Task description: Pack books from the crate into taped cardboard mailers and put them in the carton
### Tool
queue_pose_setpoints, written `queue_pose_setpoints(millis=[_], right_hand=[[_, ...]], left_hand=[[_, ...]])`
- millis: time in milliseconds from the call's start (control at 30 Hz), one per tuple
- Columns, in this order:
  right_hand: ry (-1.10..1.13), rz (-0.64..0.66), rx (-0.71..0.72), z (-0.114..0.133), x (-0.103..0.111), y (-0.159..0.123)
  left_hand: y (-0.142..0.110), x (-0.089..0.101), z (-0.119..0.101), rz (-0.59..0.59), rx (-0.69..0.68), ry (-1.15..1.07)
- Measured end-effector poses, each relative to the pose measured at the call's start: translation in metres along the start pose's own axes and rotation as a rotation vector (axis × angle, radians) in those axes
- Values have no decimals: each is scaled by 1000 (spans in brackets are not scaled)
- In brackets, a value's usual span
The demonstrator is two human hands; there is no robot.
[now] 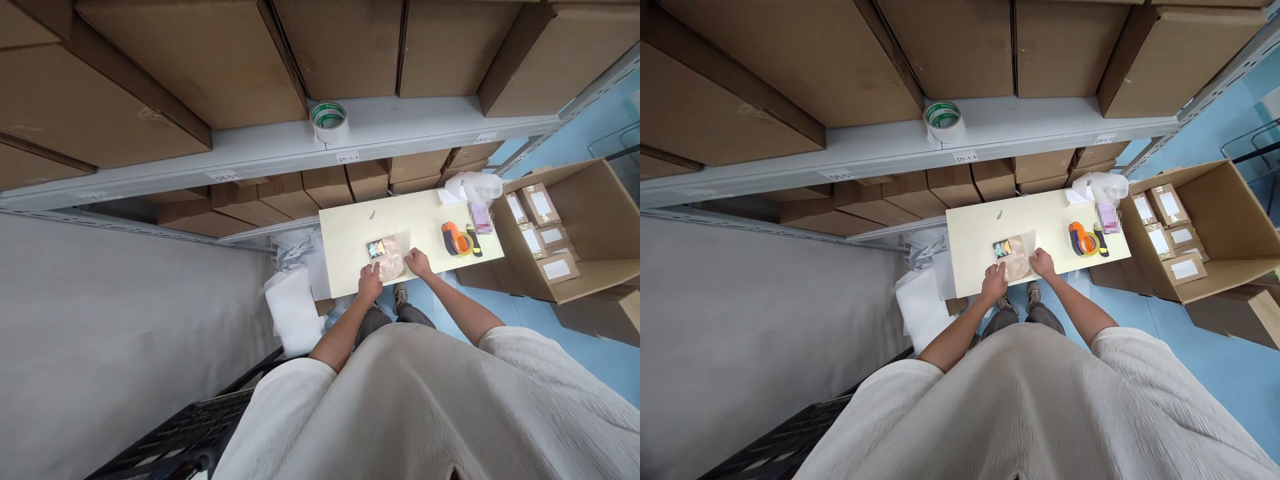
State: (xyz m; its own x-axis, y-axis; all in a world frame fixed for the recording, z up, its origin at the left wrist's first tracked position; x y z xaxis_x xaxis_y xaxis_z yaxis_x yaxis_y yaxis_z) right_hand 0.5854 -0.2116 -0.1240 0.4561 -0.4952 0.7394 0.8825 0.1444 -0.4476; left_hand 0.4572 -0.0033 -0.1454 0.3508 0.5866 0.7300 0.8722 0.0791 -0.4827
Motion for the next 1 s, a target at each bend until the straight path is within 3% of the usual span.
queue_pose_setpoints(millis=[233, 400, 500, 600, 733, 800, 1000], right_hand=[[-184, 137, 151, 39, -34, -13], [-242, 200, 205, 39, -43, -11], [-218, 258, 221, 36, -43, -10], [-142, 273, 246, 32, -41, -11], [9, 316, 316, 26, -40, -15], [69, 289, 282, 20, -39, -15], [98, 52, -32, 1, -33, -7]], left_hand=[[-2, 2, 3, 10, -27, -34], [-3, 5, 7, 17, -30, -80], [-4, 11, 4, -38, -32, -73], [-3, 17, -9, -114, -139, -46], [5, 17, -33, -21, -303, -46], [12, 15, -38, 40, -252, -39], [26, 15, -39, 93, -147, -18]])
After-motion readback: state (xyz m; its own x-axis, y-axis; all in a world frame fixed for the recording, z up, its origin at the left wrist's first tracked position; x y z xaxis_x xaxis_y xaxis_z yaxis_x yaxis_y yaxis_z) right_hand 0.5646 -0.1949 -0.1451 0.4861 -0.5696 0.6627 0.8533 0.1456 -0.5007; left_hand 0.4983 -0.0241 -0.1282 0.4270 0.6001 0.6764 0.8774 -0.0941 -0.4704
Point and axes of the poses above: each hand's wrist, its own y-axis towards the middle knuckle, its own x-axis out of the back of the hand, z = x × y, the point moved 2 cm from there along y, towards the middle knuckle, and after that the axes turned 6 degrees about -y, right-handed, at the moved point
